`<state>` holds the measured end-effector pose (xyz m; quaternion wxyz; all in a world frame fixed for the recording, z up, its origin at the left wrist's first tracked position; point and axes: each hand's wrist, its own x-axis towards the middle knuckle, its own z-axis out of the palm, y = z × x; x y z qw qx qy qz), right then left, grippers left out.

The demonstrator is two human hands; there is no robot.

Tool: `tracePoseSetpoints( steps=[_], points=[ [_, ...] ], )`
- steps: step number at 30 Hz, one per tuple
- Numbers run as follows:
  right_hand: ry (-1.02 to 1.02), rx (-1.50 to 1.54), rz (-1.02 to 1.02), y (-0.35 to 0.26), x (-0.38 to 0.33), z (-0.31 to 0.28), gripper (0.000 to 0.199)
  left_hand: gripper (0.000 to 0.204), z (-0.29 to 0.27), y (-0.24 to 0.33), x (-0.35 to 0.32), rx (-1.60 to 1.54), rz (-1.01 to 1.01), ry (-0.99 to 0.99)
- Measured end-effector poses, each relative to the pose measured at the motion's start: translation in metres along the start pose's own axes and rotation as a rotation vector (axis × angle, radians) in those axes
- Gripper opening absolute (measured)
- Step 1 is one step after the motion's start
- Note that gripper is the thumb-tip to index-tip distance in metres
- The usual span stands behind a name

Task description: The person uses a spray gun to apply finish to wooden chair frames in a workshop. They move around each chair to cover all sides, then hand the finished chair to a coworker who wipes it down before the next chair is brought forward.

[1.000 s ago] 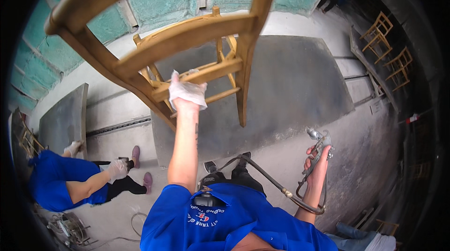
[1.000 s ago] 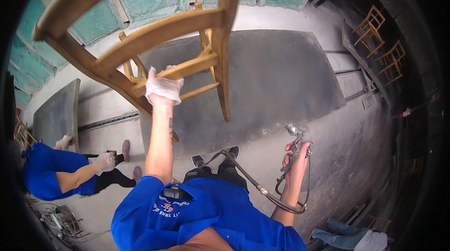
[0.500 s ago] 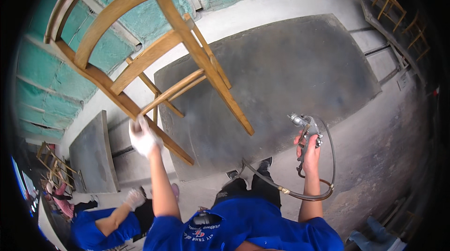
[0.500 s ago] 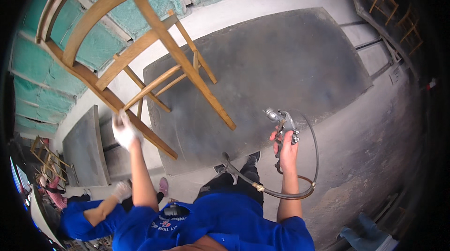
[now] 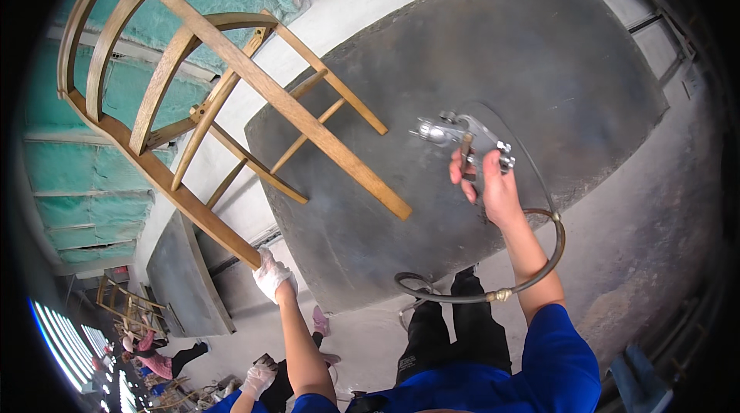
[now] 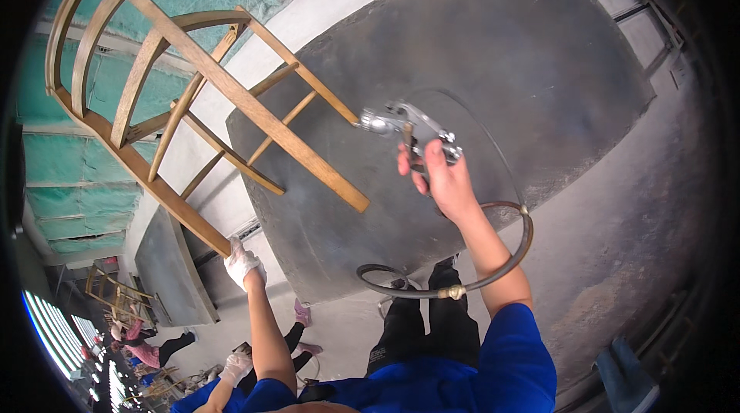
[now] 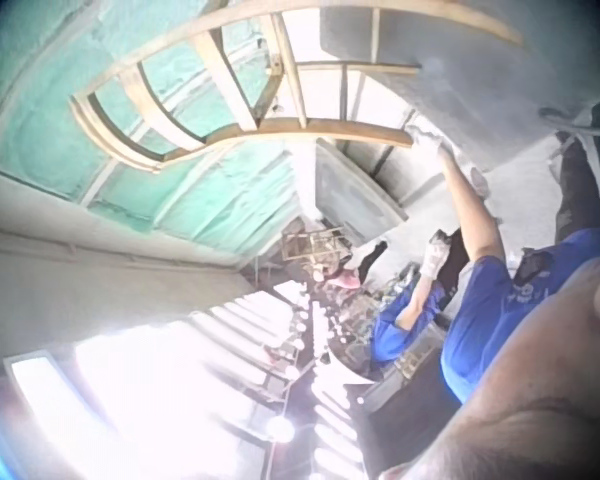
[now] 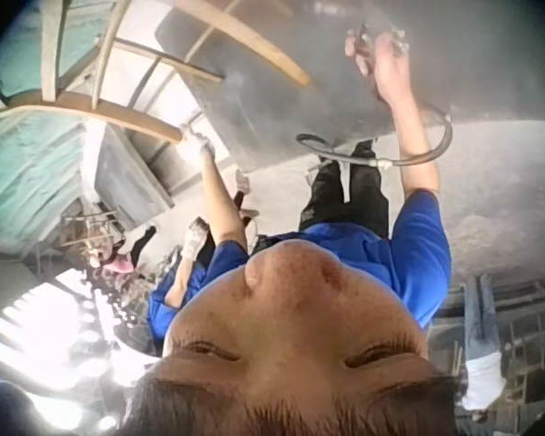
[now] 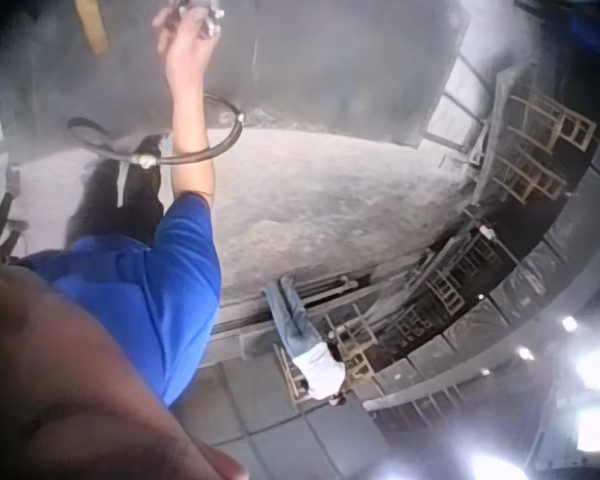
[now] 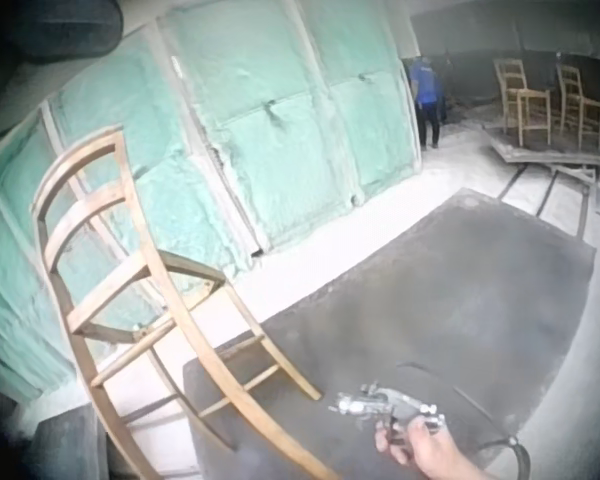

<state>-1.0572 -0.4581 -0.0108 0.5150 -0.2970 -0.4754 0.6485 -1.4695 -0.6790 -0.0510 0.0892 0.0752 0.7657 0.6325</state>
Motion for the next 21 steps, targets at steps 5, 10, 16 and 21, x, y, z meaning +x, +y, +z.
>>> tracePoseSetpoints(
  steps=[5, 10, 16, 21],
  points=[
    [-0.079, 0.072, 0.032, 0.044, 0.046, 0.025, 0.064, 0.029, 0.002, 0.008, -0.003, 0.078, -0.056, 0.067],
    [0.213, -0.065, 0.115, 0.079, 0.086, 0.03, 0.059, 0.029, 0.004, 0.01, -0.005, 0.071, -0.066, 0.069],
    [0.189, 0.036, 0.013, 0.036, 0.1, 0.038, 0.062, 0.03, 0.007, 0.01, -0.006, 0.035, -0.129, 0.114],
    [-0.086, 0.211, -0.216, -0.011, 0.131, 0.08, 0.062, 0.031, 0.007, 0.007, -0.008, 0.043, -0.083, 0.087]
  ],
)
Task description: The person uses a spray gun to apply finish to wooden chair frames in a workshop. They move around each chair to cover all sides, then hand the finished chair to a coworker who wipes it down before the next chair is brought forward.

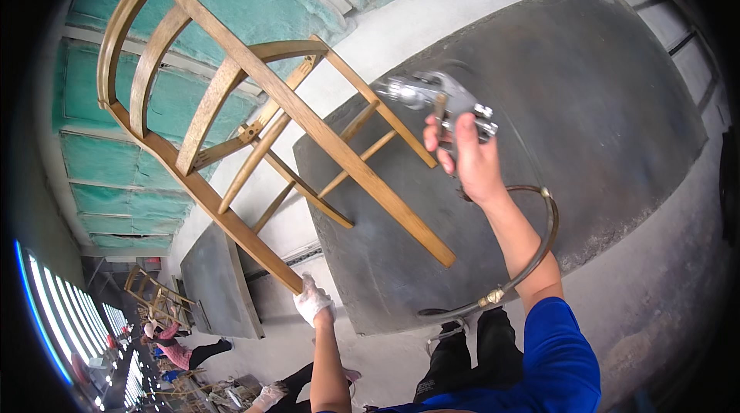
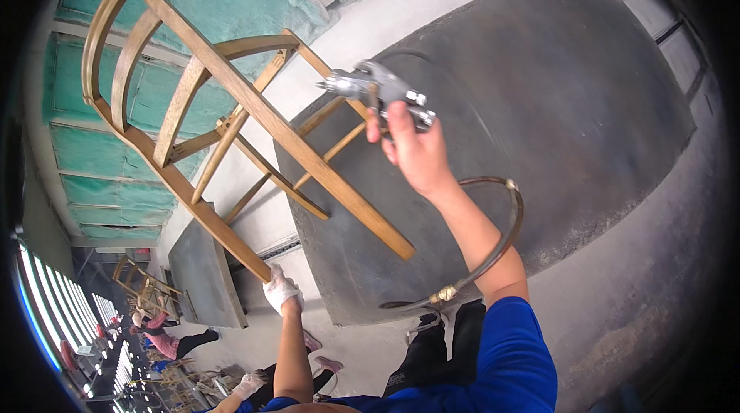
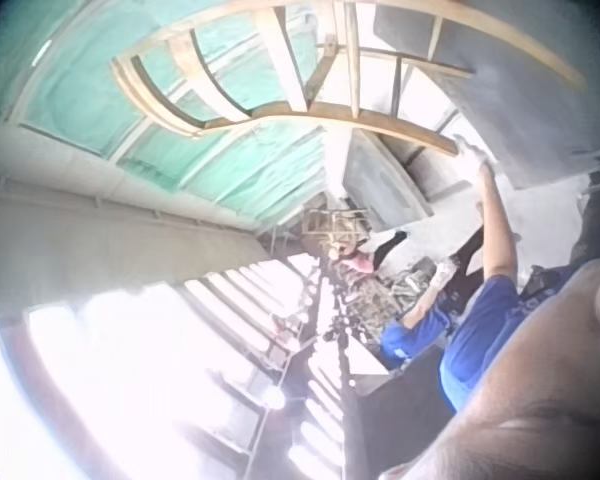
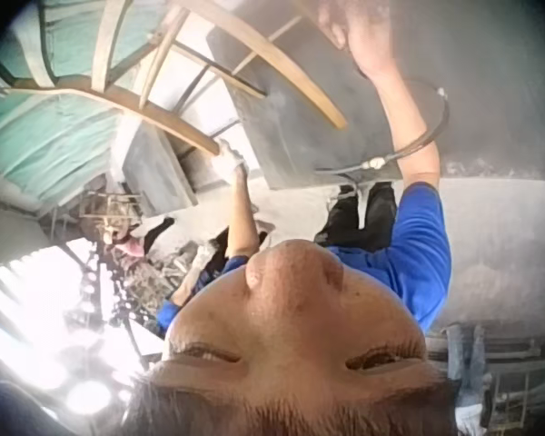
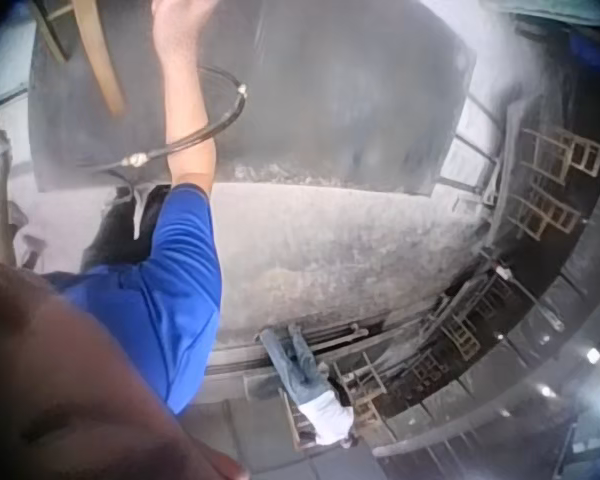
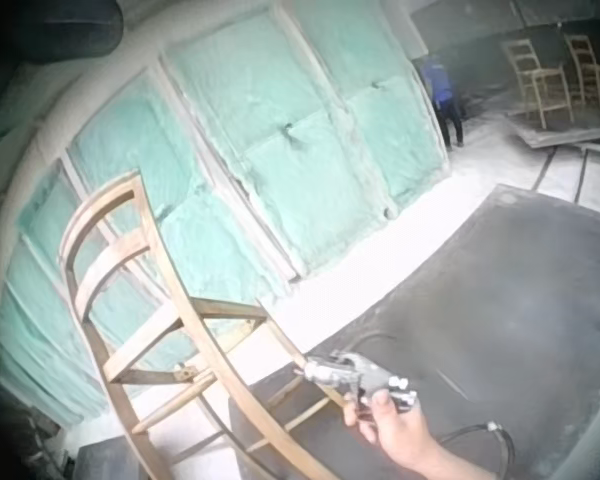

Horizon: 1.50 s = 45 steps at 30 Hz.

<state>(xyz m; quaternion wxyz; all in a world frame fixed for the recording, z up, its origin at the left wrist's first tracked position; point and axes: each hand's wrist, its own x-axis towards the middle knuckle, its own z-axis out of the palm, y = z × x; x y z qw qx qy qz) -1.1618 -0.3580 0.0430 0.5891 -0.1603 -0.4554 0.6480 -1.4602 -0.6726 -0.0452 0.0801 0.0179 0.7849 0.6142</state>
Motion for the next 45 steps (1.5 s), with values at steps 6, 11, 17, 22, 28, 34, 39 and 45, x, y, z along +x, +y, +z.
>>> tracePoseSetpoints(
  steps=[6, 11, 17, 22, 28, 34, 39, 45],
  points=[
    [0.133, -0.242, 0.073, 0.028, 0.073, 0.052, 0.053, 0.031, 0.005, -0.001, -0.005, -0.031, -0.049, 0.003],
    [0.236, -0.363, 0.168, 0.059, 0.109, 0.051, 0.061, 0.03, 0.007, -0.003, -0.009, -0.042, -0.054, 0.001],
    [0.426, -0.506, 0.276, 0.087, 0.095, 0.019, 0.058, 0.03, 0.007, -0.006, -0.005, -0.09, -0.034, -0.035],
    [0.436, -0.522, 0.429, 0.097, 0.011, -0.038, 0.056, 0.031, -0.011, -0.014, -0.005, -0.161, -0.012, -0.21],
    [0.511, -0.803, 0.588, 0.103, -0.12, -0.083, 0.058, 0.044, -0.029, -0.016, 0.017, 0.011, -0.071, -0.269],
    [0.574, -0.707, 0.541, 0.124, -0.205, -0.047, 0.05, 0.031, -0.017, 0.012, 0.064, 0.013, -0.05, -0.329],
    [0.386, -0.305, 0.604, 0.131, -0.222, 0.047, 0.054, 0.02, -0.015, 0.028, 0.081, 0.075, 0.01, -0.359],
    [0.07, 0.096, 0.441, 0.158, -0.187, 0.171, 0.056, 0.02, -0.013, 0.029, 0.082, -0.027, -0.155, -0.387]
  ],
)
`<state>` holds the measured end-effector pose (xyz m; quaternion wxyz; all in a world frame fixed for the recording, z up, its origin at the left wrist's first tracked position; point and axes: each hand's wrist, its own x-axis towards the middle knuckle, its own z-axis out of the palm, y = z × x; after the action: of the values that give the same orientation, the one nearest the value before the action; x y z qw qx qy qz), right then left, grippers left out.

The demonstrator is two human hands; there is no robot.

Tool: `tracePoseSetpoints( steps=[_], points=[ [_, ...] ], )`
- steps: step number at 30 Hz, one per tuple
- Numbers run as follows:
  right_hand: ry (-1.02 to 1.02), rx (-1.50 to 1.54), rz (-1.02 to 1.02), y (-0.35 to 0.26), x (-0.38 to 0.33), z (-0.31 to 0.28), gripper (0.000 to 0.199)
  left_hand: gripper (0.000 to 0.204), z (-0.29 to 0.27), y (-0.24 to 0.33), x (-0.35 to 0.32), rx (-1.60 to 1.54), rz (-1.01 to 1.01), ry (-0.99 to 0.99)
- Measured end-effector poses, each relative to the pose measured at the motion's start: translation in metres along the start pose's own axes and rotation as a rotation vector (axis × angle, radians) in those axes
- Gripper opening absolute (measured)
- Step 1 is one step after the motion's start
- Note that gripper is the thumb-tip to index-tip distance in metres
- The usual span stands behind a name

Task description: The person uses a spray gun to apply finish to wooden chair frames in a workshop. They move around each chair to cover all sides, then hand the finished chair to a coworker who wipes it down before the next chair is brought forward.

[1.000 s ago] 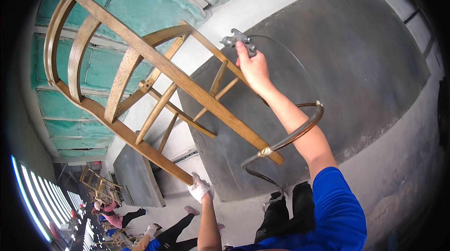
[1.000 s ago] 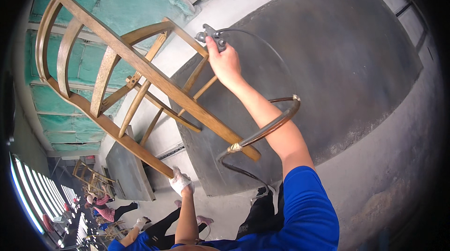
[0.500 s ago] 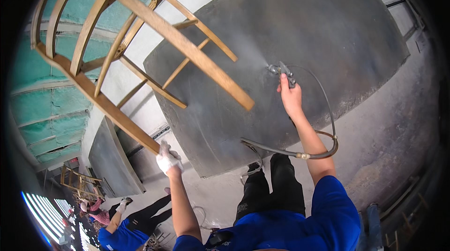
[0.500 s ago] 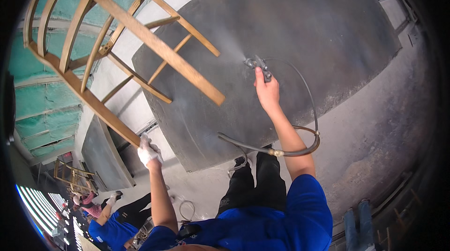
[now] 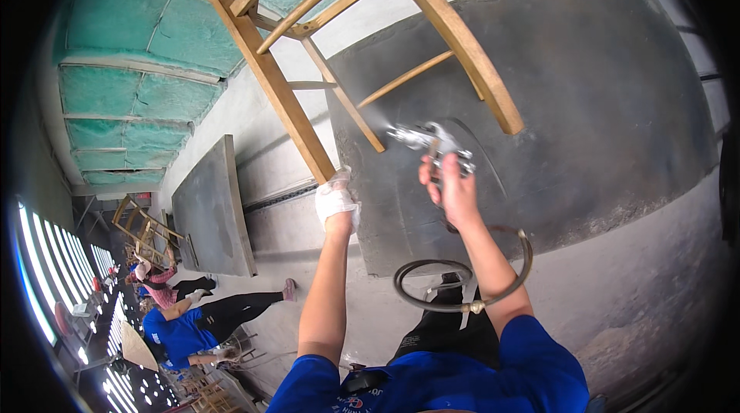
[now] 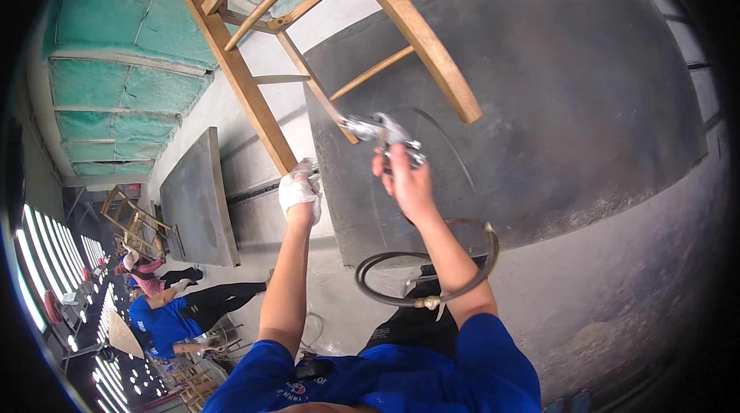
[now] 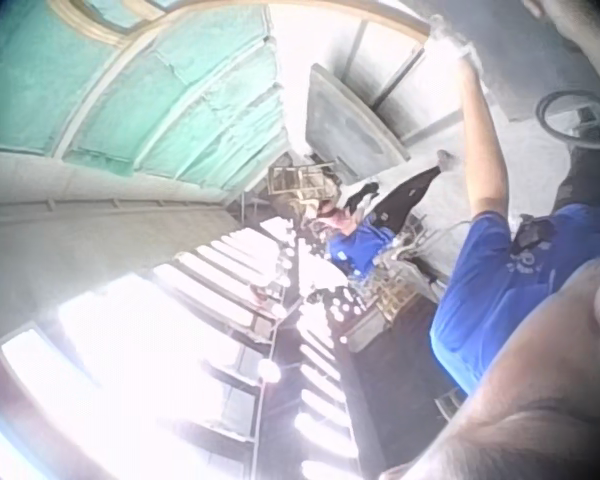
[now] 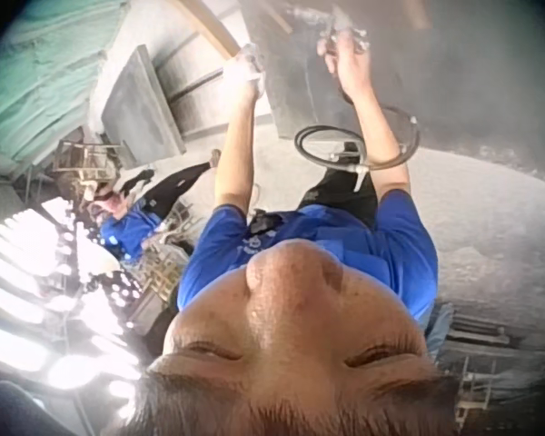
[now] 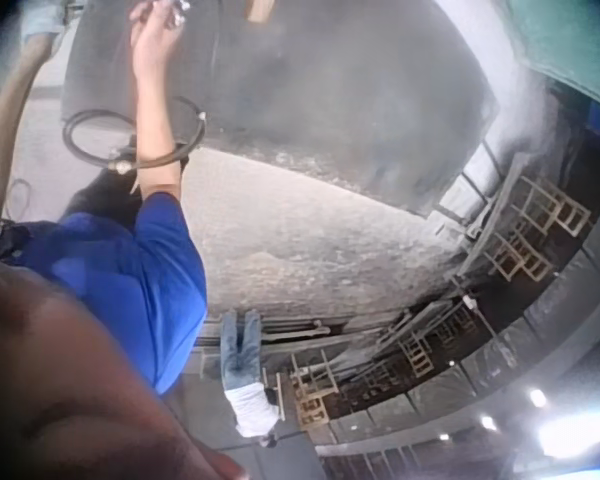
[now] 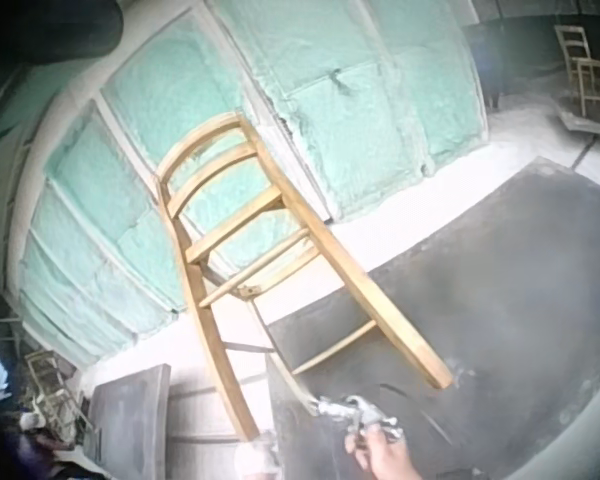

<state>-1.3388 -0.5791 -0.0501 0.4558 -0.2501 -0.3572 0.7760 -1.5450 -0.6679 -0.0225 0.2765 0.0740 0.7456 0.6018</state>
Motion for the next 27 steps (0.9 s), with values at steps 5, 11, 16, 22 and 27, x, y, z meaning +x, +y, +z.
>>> tracePoseSetpoints(
  steps=[5, 11, 16, 22, 27],
  points=[
    [0.142, -0.13, 0.045, 0.028, 0.058, 0.065, 0.049, 0.021, 0.001, -0.01, -0.015, -0.044, -0.006, 0.024],
    [0.254, -0.28, 0.064, 0.064, 0.104, 0.086, 0.055, 0.024, 0.003, -0.02, -0.031, -0.019, -0.1, 0.093],
    [0.333, -0.594, 0.214, 0.096, 0.087, 0.054, 0.061, 0.027, 0.002, -0.027, -0.035, -0.055, -0.057, 0.079],
    [0.417, -0.764, 0.322, 0.135, 0.052, 0.015, 0.064, 0.026, -0.005, -0.046, -0.025, -0.08, -0.09, 0.037],
    [0.388, -0.615, 0.232, 0.114, 0.089, 0.035, 0.059, 0.027, -0.008, -0.059, -0.025, -0.105, -0.119, 0.024]
  ],
)
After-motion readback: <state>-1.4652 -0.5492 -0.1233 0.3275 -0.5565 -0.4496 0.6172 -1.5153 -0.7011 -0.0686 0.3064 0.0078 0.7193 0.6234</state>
